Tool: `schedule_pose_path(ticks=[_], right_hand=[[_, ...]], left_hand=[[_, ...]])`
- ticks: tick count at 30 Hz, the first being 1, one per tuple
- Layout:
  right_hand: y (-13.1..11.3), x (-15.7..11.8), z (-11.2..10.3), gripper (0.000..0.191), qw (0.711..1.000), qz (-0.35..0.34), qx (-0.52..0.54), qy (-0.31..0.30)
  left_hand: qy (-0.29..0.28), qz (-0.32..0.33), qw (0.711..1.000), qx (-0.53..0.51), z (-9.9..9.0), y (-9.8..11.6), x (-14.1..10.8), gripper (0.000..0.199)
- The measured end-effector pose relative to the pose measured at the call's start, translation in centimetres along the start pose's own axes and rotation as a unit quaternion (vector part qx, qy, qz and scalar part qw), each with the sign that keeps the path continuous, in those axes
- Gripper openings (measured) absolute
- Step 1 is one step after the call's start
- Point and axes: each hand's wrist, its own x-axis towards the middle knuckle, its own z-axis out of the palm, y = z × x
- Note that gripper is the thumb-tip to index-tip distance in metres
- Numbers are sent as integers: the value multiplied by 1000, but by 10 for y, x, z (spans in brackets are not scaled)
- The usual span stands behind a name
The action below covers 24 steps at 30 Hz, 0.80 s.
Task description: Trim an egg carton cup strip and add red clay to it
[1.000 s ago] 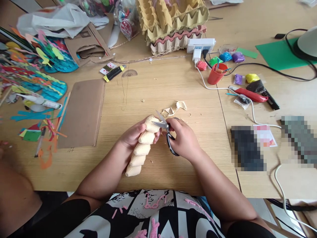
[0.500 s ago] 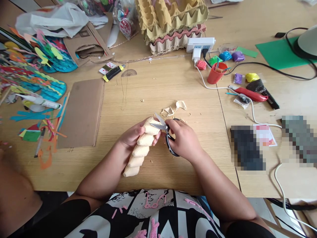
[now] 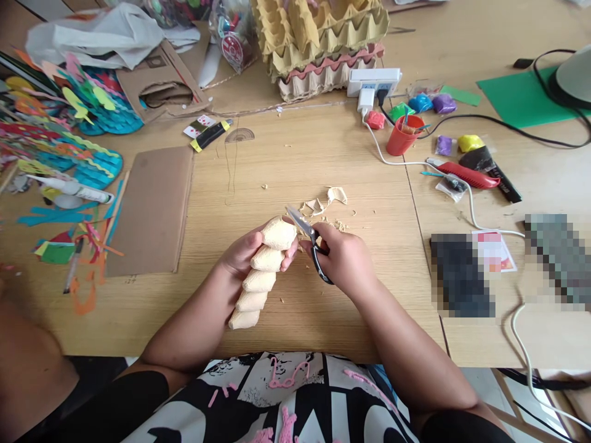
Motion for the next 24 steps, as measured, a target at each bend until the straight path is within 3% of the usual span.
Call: schedule_pose_path(ticks=[5, 9, 14, 20, 24], right_hand=[[-3, 4, -3, 41, 975, 50, 218, -2], [-1, 5, 1, 39, 938, 64, 341, -6], [5, 5, 14, 36, 875, 79, 476, 32], [-3, 6, 15, 43, 771, 145, 618, -58], [-5, 9, 9, 41, 731, 157, 662, -53]], left_hand=[[-5, 5, 1000, -13, -1, -2, -1, 57], [-5, 1, 1000, -8, -2, -2, -1, 55], [-14, -24, 999, 27, 4, -1, 2, 56], [-23, -57, 996, 61, 8, -3, 4, 60], [-25, -69, 997, 15, 0, -6, 4, 71]])
